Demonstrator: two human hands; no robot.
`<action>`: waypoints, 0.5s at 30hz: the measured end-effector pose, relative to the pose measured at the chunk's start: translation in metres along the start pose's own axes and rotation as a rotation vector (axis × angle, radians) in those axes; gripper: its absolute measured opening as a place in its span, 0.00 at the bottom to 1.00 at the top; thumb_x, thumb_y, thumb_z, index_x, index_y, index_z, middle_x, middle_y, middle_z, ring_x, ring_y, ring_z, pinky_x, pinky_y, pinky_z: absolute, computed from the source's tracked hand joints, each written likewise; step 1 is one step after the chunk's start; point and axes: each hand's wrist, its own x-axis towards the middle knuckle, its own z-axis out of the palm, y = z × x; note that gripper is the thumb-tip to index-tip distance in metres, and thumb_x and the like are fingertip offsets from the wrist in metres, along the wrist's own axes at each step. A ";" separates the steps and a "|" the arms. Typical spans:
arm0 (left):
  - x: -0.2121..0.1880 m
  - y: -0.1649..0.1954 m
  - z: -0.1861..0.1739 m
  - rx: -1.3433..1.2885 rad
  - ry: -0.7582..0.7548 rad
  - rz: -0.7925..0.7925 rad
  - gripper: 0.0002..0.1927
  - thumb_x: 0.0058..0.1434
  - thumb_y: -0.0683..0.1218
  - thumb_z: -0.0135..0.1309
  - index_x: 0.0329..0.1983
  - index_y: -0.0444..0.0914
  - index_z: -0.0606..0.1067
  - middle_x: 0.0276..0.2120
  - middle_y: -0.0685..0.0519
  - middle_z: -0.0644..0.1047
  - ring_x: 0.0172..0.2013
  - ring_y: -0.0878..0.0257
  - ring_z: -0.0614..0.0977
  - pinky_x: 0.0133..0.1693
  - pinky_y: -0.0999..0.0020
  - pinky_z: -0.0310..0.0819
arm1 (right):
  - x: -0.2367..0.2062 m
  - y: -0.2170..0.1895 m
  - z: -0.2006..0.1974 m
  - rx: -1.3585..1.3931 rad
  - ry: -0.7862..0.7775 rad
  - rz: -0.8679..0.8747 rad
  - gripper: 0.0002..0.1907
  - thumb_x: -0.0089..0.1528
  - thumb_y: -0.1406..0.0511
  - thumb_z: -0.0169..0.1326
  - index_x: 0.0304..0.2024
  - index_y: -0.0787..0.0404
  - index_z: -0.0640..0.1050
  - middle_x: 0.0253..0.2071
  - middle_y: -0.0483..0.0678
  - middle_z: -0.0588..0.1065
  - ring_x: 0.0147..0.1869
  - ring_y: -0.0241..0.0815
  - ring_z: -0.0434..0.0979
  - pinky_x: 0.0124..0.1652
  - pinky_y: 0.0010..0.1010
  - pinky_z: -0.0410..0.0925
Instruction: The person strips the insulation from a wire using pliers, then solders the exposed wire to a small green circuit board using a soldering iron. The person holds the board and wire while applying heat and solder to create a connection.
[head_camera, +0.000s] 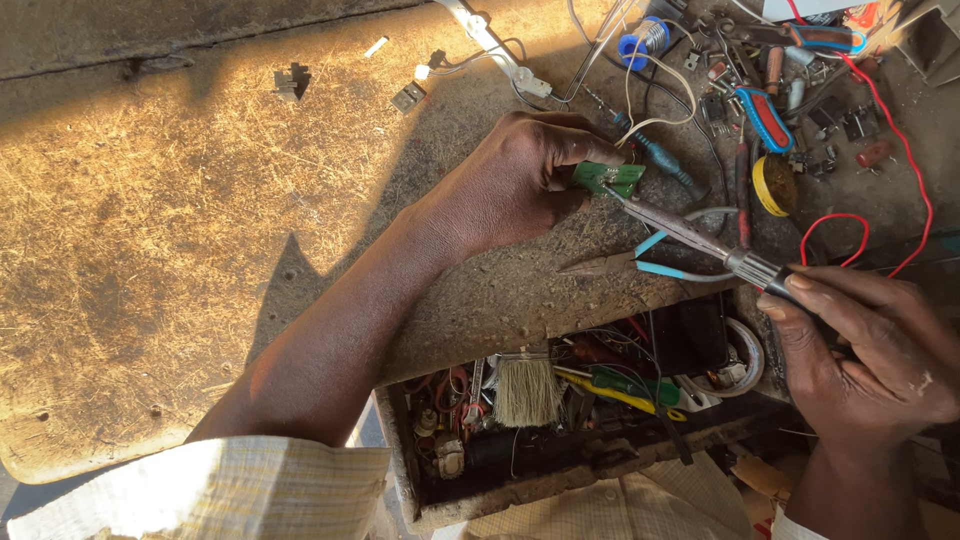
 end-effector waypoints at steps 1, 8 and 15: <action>0.000 0.000 0.000 -0.001 -0.001 -0.002 0.20 0.60 0.36 0.66 0.56 0.42 0.79 0.51 0.52 0.82 0.51 0.61 0.86 0.50 0.71 0.83 | 0.000 0.000 0.000 -0.005 0.004 0.005 0.12 0.69 0.73 0.69 0.52 0.68 0.79 0.48 0.61 0.79 0.48 0.45 0.85 0.41 0.24 0.78; 0.002 0.001 0.000 -0.008 -0.006 -0.009 0.20 0.61 0.36 0.65 0.55 0.41 0.79 0.52 0.51 0.82 0.51 0.60 0.86 0.50 0.71 0.83 | 0.000 -0.003 0.003 -0.025 0.035 0.063 0.13 0.65 0.73 0.68 0.51 0.69 0.80 0.47 0.61 0.80 0.43 0.44 0.84 0.32 0.21 0.73; 0.001 0.002 -0.001 -0.001 -0.007 -0.002 0.20 0.60 0.36 0.65 0.56 0.41 0.79 0.51 0.52 0.82 0.51 0.61 0.86 0.50 0.71 0.86 | 0.000 -0.004 0.003 -0.057 0.032 0.078 0.12 0.66 0.73 0.68 0.49 0.69 0.80 0.46 0.61 0.80 0.42 0.43 0.84 0.30 0.19 0.71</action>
